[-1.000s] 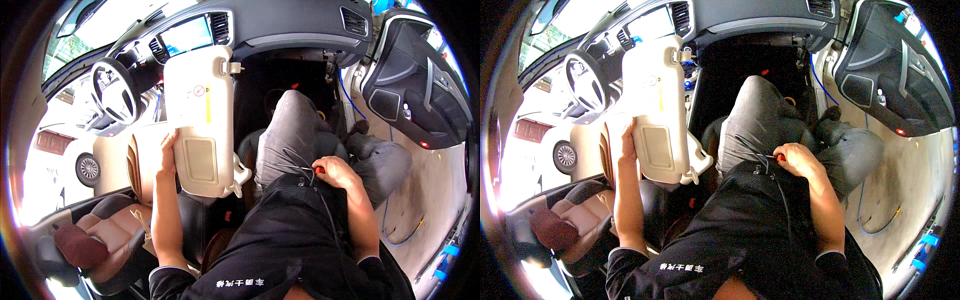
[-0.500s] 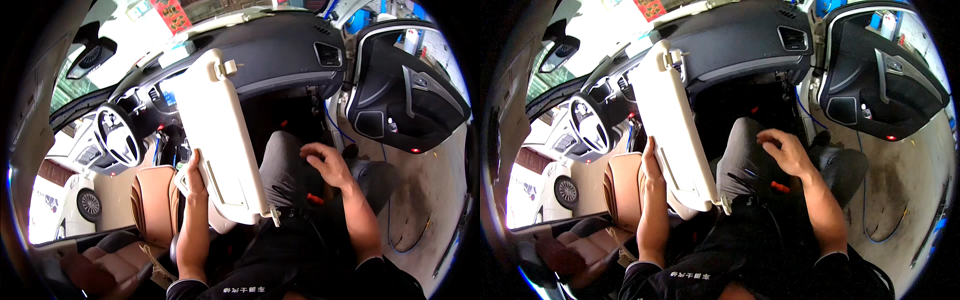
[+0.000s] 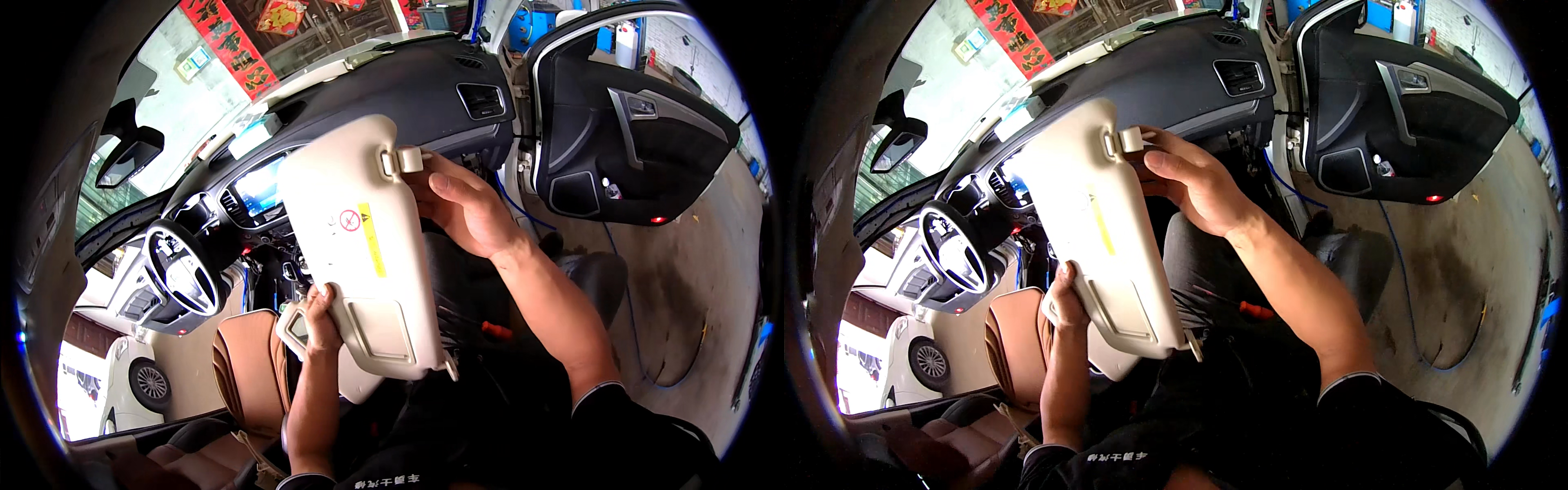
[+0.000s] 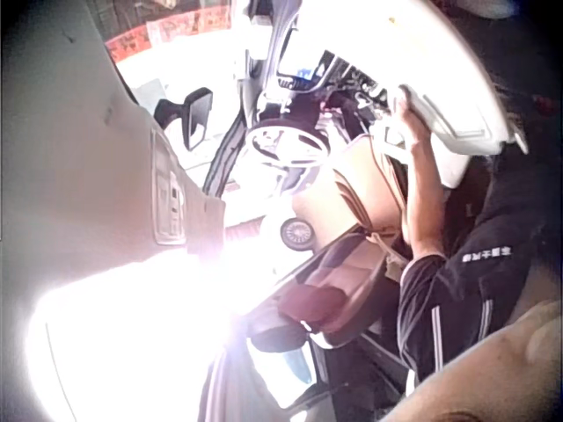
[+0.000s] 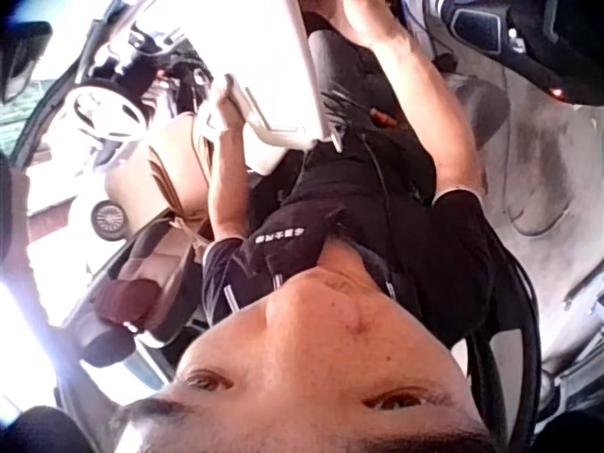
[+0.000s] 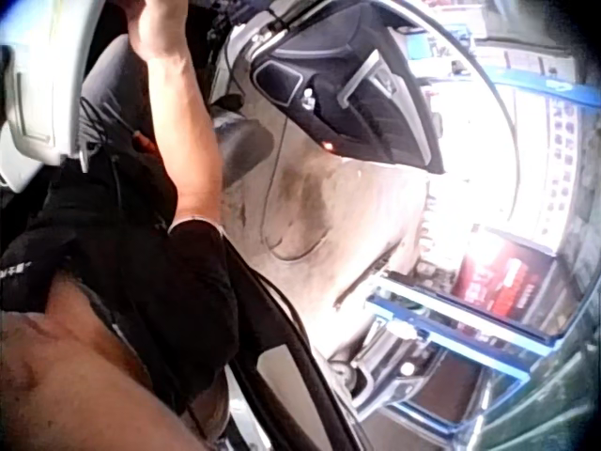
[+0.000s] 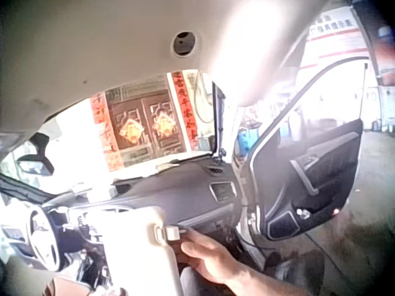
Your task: The person uses a screwdriver to pry and detach the sun visor and overhead console trim inside a car. They remove the sun visor, then proceed to detach the overhead console and A-pillar trim, exposing the interior roof structure.
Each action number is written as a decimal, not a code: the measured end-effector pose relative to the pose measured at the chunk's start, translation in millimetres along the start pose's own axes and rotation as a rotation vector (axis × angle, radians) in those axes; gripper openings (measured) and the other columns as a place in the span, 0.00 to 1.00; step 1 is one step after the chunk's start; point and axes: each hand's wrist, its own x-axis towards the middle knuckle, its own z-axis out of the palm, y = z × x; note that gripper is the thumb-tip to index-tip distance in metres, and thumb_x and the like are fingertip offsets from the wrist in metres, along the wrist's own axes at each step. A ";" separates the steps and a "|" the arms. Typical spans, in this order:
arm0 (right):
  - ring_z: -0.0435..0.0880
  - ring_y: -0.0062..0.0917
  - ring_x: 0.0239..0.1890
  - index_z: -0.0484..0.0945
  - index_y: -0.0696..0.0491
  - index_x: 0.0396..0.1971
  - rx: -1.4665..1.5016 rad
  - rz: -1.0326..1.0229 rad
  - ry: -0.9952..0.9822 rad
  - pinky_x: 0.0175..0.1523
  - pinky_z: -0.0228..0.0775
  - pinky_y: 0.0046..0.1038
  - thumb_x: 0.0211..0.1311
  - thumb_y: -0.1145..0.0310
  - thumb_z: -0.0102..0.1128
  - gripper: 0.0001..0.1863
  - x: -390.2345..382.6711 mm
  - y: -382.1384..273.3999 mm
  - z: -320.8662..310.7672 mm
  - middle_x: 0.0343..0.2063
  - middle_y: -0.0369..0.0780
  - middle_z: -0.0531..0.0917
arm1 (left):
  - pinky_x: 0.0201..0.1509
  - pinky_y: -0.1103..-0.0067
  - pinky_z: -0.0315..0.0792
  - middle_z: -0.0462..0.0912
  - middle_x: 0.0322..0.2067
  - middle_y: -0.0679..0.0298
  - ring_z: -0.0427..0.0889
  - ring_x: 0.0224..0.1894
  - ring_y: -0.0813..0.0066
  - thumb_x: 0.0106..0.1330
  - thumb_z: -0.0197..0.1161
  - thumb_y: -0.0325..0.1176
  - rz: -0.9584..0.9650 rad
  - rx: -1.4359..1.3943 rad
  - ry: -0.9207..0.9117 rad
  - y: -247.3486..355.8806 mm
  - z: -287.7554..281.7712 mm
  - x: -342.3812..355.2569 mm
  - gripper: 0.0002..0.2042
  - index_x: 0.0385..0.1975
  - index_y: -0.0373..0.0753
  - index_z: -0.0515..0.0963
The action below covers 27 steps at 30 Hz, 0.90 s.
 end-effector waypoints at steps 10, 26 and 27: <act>0.84 0.23 0.50 0.77 0.60 0.58 -0.072 0.102 0.027 0.60 0.74 0.27 0.76 0.58 0.55 0.22 1.0 5.7 -4.9 0.49 0.40 0.85 | 0.65 0.66 0.73 0.79 0.58 0.52 0.80 0.58 0.58 0.66 0.64 0.55 -0.171 -0.048 -0.120 -46.9 -15.1 -9.3 0.38 0.66 0.31 0.66; 0.84 0.26 0.46 0.80 0.57 0.49 -0.062 0.425 -0.026 0.53 0.76 0.33 0.73 0.58 0.58 0.17 17.1 72.6 -58.0 0.43 0.38 0.85 | 0.53 0.68 0.77 0.86 0.39 0.50 0.86 0.45 0.57 0.54 0.70 0.67 0.089 1.197 -0.492 36.9 48.2 159.1 0.40 0.50 0.32 0.80; 0.83 0.25 0.45 0.80 0.56 0.49 -0.136 0.416 0.014 0.53 0.76 0.32 0.71 0.56 0.60 0.18 15.5 70.5 -58.3 0.43 0.37 0.84 | 0.52 0.68 0.77 0.86 0.39 0.52 0.85 0.44 0.60 0.53 0.72 0.65 0.041 1.266 -0.496 38.1 56.8 160.4 0.38 0.50 0.33 0.80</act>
